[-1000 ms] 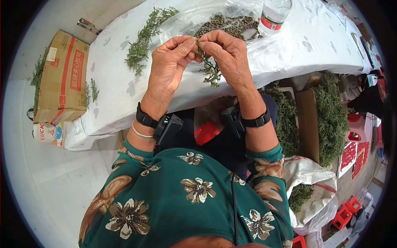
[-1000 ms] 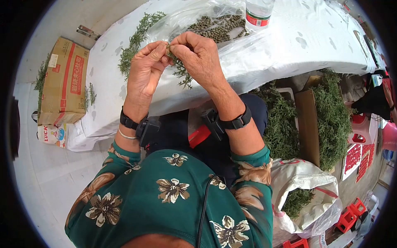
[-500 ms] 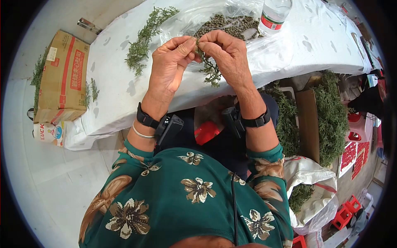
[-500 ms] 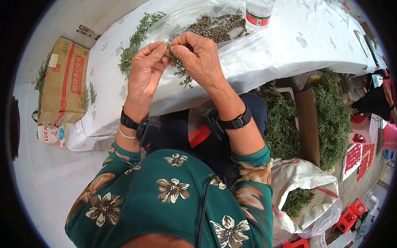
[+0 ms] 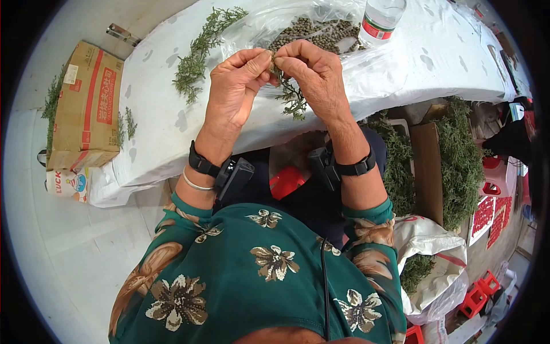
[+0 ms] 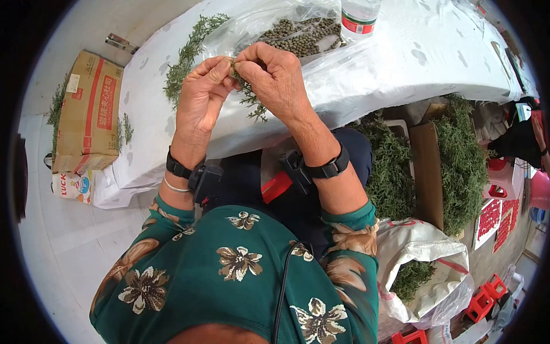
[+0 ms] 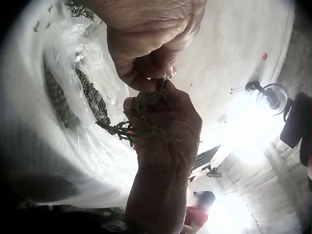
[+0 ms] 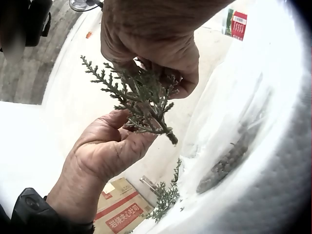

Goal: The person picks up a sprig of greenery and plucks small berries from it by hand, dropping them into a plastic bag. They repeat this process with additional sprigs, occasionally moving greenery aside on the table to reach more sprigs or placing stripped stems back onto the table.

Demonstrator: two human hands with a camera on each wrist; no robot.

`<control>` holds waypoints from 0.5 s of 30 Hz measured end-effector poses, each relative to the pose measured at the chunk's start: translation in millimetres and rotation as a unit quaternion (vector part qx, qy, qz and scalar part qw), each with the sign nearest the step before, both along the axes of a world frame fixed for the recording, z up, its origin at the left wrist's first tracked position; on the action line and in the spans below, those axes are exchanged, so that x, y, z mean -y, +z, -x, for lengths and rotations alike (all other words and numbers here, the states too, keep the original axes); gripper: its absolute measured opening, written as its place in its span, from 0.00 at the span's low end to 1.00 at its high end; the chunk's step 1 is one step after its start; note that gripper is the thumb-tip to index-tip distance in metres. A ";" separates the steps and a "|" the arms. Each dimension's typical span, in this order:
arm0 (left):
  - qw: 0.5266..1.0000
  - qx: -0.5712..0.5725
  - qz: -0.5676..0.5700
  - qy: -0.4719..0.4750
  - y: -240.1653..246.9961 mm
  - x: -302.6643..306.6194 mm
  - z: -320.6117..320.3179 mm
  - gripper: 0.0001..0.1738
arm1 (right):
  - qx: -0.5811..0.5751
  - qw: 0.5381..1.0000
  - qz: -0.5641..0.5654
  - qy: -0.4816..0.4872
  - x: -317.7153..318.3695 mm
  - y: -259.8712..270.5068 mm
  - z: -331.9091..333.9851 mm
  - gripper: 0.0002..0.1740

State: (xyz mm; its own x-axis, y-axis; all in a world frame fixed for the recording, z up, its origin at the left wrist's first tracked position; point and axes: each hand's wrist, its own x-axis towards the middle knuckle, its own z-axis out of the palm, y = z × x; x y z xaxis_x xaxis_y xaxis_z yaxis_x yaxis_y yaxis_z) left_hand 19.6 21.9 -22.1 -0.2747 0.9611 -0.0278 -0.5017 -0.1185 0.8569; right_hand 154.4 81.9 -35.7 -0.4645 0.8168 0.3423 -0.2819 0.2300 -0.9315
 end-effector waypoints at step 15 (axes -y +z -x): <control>0.988 -0.149 -0.043 0.017 2.4 0.1 -0.1 0.08 | 0.005 1.000 0.013 -0.004 0.3 -2.4 1.2 0.07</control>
